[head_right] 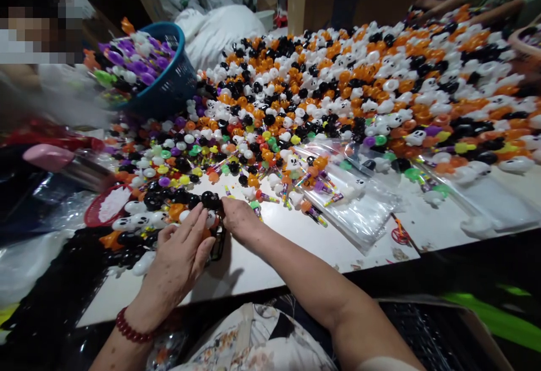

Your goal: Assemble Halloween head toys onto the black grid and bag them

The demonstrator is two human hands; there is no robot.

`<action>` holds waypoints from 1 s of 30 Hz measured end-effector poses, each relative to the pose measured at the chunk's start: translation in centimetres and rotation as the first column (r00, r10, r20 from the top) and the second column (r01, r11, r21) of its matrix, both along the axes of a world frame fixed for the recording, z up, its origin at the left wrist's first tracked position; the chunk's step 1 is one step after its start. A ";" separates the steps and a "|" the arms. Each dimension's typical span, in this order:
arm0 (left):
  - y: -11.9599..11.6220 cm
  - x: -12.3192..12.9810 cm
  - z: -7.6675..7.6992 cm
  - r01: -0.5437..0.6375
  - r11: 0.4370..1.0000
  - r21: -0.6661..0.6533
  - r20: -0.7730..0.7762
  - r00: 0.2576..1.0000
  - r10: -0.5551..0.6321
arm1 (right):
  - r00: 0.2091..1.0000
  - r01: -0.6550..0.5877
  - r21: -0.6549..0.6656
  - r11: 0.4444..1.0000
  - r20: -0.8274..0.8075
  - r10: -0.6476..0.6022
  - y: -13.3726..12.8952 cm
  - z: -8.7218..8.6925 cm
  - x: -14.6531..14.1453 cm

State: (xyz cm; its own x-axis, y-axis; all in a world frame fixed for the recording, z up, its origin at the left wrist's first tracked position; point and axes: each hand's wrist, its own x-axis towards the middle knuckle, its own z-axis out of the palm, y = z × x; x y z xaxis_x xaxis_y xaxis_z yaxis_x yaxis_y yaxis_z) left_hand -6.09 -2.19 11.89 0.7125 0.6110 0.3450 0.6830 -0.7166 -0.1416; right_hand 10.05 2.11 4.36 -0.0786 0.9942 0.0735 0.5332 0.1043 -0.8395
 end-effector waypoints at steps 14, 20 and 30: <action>-0.2 0.3 -0.3 -0.036 0.999 -0.027 0.025 0.999 0.037 | 0.999 0.018 0.001 1.000 -0.044 -0.018 0.9 -0.9 0.3; -0.3 0.2 -0.1 -0.043 0.998 -0.041 0.007 0.999 0.044 | 0.994 0.022 -0.051 0.998 -0.110 -0.028 1.2 -1.3 0.8; -0.2 0.3 0.4 -0.022 0.995 -0.096 0.011 1.000 0.024 | 0.998 -0.014 -0.095 0.995 -0.055 0.009 1.2 -0.8 1.4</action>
